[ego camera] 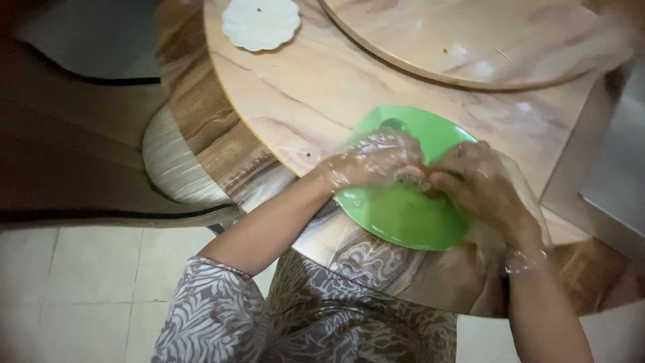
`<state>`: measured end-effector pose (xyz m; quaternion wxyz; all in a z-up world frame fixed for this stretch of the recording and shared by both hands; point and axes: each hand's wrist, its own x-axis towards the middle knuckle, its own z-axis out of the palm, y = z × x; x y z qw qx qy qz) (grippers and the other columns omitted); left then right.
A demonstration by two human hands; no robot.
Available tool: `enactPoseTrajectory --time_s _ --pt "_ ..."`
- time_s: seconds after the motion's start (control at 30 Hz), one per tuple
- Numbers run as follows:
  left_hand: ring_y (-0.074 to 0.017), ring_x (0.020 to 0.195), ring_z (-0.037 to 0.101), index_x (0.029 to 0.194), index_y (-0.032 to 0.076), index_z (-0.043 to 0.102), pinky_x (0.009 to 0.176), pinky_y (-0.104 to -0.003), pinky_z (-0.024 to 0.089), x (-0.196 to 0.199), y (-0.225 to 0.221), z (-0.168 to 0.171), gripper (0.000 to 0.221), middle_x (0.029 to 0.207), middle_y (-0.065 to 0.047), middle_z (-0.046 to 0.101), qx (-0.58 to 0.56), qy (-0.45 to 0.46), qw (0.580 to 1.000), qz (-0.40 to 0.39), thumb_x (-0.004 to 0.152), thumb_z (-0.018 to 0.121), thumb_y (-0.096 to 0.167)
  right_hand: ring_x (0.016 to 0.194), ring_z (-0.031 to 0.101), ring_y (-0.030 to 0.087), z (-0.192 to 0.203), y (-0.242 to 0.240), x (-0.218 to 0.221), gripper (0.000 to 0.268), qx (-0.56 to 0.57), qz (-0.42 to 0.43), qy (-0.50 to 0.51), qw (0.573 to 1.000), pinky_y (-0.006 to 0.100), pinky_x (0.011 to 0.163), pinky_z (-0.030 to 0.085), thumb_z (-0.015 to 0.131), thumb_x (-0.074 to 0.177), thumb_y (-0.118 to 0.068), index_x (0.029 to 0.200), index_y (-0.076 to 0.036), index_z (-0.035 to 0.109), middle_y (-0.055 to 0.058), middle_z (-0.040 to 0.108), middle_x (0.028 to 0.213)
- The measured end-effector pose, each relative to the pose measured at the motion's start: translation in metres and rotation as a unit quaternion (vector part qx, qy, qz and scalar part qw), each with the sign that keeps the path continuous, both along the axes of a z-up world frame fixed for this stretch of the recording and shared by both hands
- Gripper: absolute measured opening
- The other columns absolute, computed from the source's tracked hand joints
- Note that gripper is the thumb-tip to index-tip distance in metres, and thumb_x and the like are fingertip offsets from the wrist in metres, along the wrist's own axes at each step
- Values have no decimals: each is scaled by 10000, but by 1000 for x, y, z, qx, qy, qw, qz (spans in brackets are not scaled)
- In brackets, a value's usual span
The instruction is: Kneading and shaping a brown dough-like substance on a green plate while wearing plastic gloves in a food preparation setting.
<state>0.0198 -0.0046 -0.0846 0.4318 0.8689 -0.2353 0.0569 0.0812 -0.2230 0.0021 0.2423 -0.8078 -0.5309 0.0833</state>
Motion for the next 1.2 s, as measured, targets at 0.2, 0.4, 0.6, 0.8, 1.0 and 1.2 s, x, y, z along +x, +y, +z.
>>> enactPoseTrajectory --time_s 0.2,0.4,0.6,0.8,1.0,1.2 --pt "-278 1016 632 1272 130 557 911 -385 527 -19 30 56 673 1206 -111 580 57 -16 998 -28 725 833 410 1012 675 272 18 -3 -16 511 121 49 -67 989 310 788 656 760 857 -203 1323 -57 609 168 695 1158" --pt "-250 909 670 1265 128 562 711 -351 614 -13 15 45 522 1079 -99 620 -58 -29 993 -101 830 799 292 1026 648 283 -48 19 -21 350 -145 -20 -366 919 345 852 536 579 914 -198 1232 -55 598 126 632 1039" --pt "-197 882 524 1247 123 503 774 -267 487 -12 1 35 346 1055 -50 520 229 26 971 -64 914 574 62 744 541 168 -30 28 -30 139 -287 70 -467 834 356 703 422 489 932 -225 906 -146 600 -10 537 786" --pt "-238 866 649 1272 55 532 782 -320 574 -6 7 20 347 1036 -88 577 205 35 978 -31 927 511 18 795 606 180 -38 13 -24 159 -122 -17 -297 947 279 651 496 558 1000 -325 955 -177 593 0 554 795" --pt "-335 907 676 1123 -21 618 851 -441 558 -41 5 95 248 982 -183 660 22 85 996 -20 974 612 177 1018 656 328 26 8 -47 262 72 16 -120 990 504 933 526 586 1002 -331 1104 -97 642 133 677 965" --pt "-288 861 662 1104 31 644 799 -418 575 -49 16 112 310 1002 -136 639 -23 59 998 2 865 756 193 1116 590 277 52 3 -47 424 -32 -44 37 998 421 954 516 641 926 -401 1275 -161 635 99 618 1075"
